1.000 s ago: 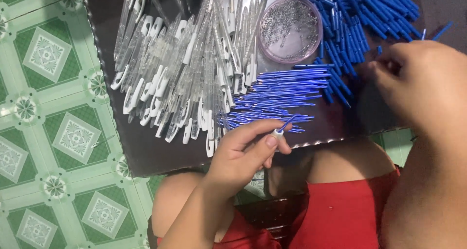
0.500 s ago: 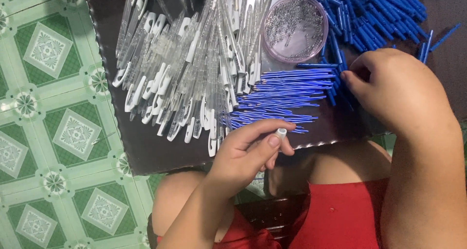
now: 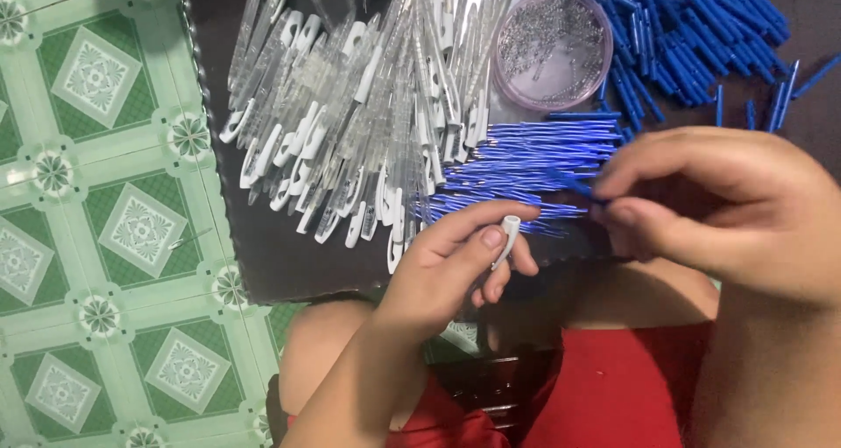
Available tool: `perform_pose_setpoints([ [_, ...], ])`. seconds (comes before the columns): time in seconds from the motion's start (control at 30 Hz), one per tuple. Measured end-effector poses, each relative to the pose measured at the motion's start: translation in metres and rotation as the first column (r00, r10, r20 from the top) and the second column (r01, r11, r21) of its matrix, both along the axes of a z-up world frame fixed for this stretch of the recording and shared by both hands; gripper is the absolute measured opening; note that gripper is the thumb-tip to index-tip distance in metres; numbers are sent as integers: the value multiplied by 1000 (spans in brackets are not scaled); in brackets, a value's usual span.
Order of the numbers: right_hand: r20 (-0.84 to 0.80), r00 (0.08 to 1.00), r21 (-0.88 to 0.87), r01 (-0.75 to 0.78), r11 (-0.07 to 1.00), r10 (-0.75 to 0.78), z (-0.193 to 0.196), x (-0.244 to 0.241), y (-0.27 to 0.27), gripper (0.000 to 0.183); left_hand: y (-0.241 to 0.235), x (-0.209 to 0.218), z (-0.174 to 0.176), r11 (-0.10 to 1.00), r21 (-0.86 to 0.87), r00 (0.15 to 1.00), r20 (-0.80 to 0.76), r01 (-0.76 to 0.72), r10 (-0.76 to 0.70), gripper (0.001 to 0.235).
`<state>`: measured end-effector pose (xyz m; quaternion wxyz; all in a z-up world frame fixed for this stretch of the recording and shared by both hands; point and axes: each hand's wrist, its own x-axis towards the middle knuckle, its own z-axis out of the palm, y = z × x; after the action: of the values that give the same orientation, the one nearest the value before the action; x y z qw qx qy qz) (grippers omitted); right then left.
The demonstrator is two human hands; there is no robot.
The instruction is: The person assembles pens by inserting blue ink cartridges into clear plastic pen bodies. They pick up a pen body and a cartridge, insert the cartridge, and place the assembled pen on the table, repeating this process.
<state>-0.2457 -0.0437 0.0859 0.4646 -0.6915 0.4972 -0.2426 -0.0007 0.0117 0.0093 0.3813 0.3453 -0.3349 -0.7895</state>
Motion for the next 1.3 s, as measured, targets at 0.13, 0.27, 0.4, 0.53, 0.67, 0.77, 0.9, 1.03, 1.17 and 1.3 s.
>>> perform_pose_setpoints([
  [0.13, -117, 967, -214, -247, 945, 226, 7, 13, -8, 11, 1, 3, 3, 1000, -21, 999, -30, 22, -23, 34],
  [0.27, -81, 966, -227, -257, 939, 245, 3, 11, -8, 10, 4, 6, -7, 999, -37, 997, -62, 34, -36, 32],
  [0.4, -103, 928, -203, -371, 906, 357, 2, 16, -8, 14, 6, 4, -7, 998, -35, 998, 41, 45, -44, 25],
  [0.53, -141, 906, -160, -420, 894, 400, 0, 15, -7, 16, 6, 1, -8, 994, -49, 983, 159, 99, -90, 29],
  [0.67, -129, 905, -177, -422, 889, 404, 2, 8, -11, 13, 2, 4, -5, 992, -16, 977, 173, 127, -123, 30],
  [0.77, -115, 882, -132, -470, 873, 457, -6, 2, -15, 13, -1, 5, -3, 989, -7, 969, 202, 148, -143, 30],
  [0.9, -112, 860, -99, -508, 856, 498, -9, 7, -20, 19, -3, 8, 1, 970, 45, 940, 239, 240, -244, 34],
  [1.03, -193, 939, -139, -315, 939, 286, -16, 20, -13, 22, 0, 5, -2, 978, 77, 959, 194, 196, -208, 37],
  [1.17, -175, 941, -119, -312, 943, 289, -20, 28, -13, 22, -1, 0, -9, 988, 86, 983, 120, 129, -138, 37],
  [1.3, -90, 979, -56, -188, 980, 183, -24, 34, -12, 16, -3, -4, -7, 974, 226, 1000, -17, 24, -20, 34],
])
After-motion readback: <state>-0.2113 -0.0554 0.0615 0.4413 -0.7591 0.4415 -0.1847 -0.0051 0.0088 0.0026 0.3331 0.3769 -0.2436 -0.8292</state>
